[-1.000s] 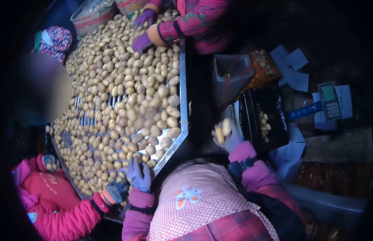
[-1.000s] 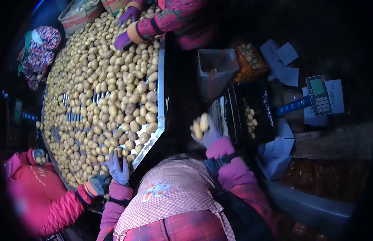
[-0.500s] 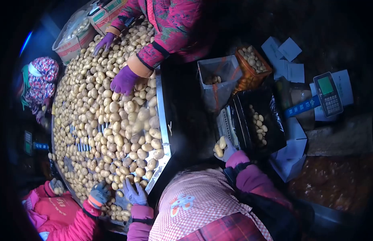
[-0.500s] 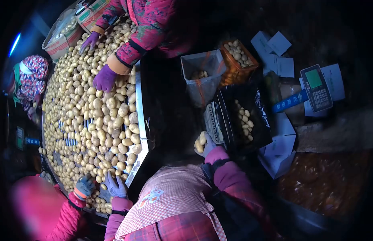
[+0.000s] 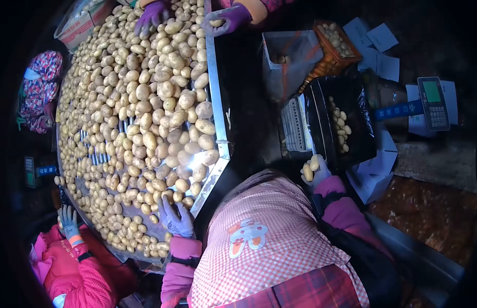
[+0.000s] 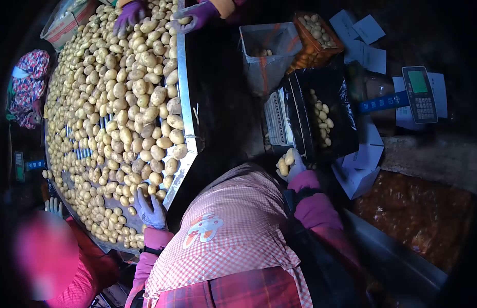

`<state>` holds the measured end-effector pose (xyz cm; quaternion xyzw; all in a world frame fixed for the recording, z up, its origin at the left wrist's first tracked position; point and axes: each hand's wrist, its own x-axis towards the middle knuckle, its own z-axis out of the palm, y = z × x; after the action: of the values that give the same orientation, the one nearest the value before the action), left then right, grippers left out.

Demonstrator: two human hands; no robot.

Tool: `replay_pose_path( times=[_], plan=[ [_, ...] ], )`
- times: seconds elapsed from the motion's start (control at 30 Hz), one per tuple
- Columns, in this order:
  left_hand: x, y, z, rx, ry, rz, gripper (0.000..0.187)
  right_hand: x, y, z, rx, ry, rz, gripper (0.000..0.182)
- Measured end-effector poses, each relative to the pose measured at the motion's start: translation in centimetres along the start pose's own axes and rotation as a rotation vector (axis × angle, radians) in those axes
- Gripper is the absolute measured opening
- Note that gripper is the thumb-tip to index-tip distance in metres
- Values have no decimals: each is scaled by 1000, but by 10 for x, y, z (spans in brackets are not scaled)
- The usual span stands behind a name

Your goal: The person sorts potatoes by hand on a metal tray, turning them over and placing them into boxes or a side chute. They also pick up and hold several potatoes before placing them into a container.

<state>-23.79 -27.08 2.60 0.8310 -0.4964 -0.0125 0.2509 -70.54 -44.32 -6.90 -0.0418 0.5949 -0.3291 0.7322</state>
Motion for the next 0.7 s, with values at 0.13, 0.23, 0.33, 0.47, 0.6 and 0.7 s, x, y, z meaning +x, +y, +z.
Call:
replay_pose_path(
  times=[0.13, 0.23, 0.33, 0.47, 0.6, 0.7],
  plan=[
    [-1, 1, -1, -15, -14, -14, 51, 11, 3, 10, -7, -34, -20, 52],
    [-2, 1, -1, -1, -18, -15, 52, 26, -16, 17, 45, -108, -43, 56],
    [6, 18, -7, 55, 22, 45, 55, 34, -57, 44, 80, -8, -59, 58],
    [54, 84, 2, 82, 33, 92, 55, 63, -135, 80, 271, -117, -151, 59],
    [101, 135, 35, 22, -109, 200, 60, 112, -226, 91, 422, -215, -267, 59],
    [129, 171, 62, 2, -252, 266, 70, 153, -303, 80, 445, -311, -370, 56]
  ],
)
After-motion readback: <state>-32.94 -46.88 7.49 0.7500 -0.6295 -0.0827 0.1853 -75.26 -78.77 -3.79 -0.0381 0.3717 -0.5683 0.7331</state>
